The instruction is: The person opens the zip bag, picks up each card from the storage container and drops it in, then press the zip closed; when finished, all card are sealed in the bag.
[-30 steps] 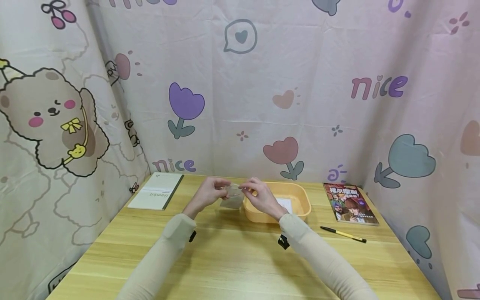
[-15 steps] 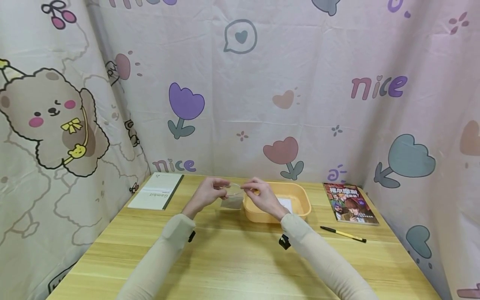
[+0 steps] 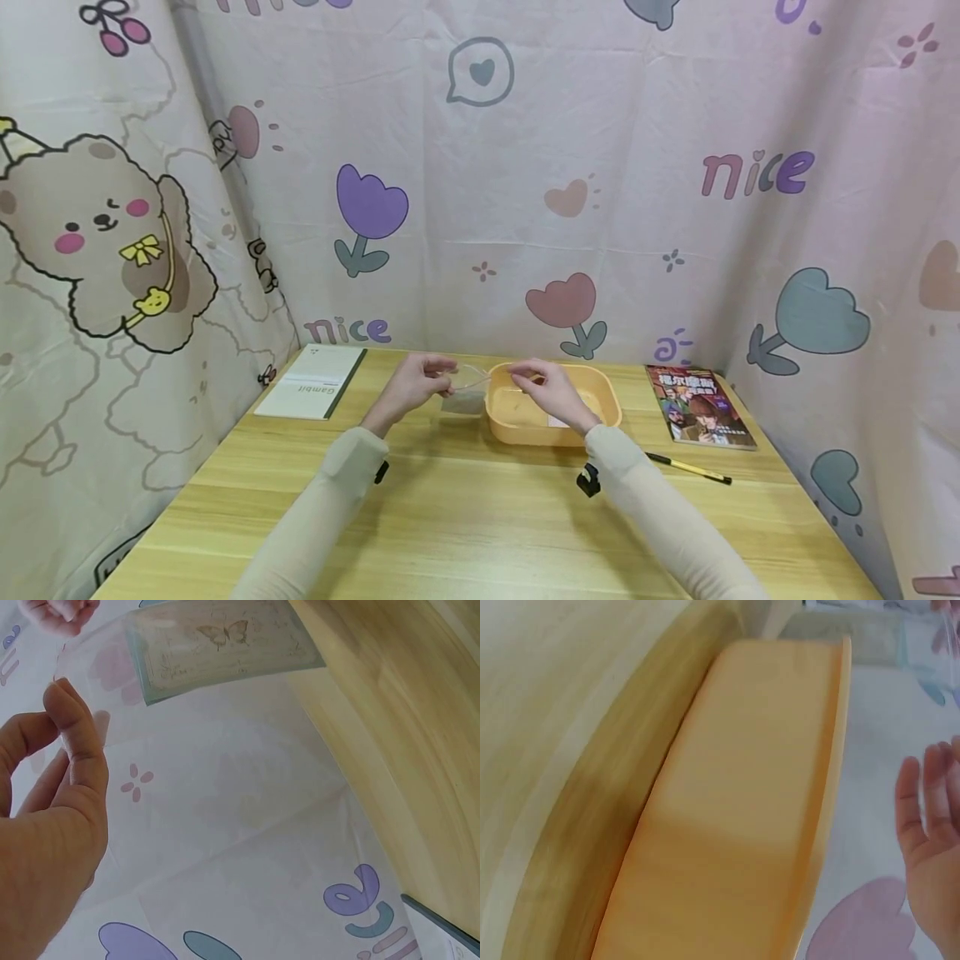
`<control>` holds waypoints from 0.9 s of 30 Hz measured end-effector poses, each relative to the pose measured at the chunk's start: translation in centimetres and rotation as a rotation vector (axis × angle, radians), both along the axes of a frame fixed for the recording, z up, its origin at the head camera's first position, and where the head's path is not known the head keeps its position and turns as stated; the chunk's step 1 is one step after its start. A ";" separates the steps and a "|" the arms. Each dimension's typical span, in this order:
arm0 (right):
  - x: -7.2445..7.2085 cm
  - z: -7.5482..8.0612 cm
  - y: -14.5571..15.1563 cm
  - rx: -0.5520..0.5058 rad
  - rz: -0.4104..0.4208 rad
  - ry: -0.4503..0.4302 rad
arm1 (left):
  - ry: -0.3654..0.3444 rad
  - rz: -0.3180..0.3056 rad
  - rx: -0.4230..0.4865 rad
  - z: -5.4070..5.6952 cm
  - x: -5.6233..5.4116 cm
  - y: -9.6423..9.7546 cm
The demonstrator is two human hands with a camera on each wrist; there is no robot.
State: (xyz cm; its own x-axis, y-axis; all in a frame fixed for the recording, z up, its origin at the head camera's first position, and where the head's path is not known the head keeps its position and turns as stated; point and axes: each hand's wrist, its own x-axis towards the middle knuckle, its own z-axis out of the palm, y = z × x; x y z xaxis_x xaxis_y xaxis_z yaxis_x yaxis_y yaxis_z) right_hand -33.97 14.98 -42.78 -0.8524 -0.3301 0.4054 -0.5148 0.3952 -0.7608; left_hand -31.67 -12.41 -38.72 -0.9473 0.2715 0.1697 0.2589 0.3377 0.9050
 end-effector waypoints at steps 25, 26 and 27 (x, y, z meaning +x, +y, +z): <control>-2.8 -1.1 8.1 0.290 0.001 -0.217 | -0.019 0.006 0.010 0.0 -0.2 0.0; -2.8 -1.2 8.2 0.309 -0.004 -0.211 | -0.019 0.007 0.010 -0.1 -0.2 0.0; -2.9 -1.4 8.2 0.322 -0.010 -0.214 | -0.018 0.007 0.011 -0.1 -0.3 0.0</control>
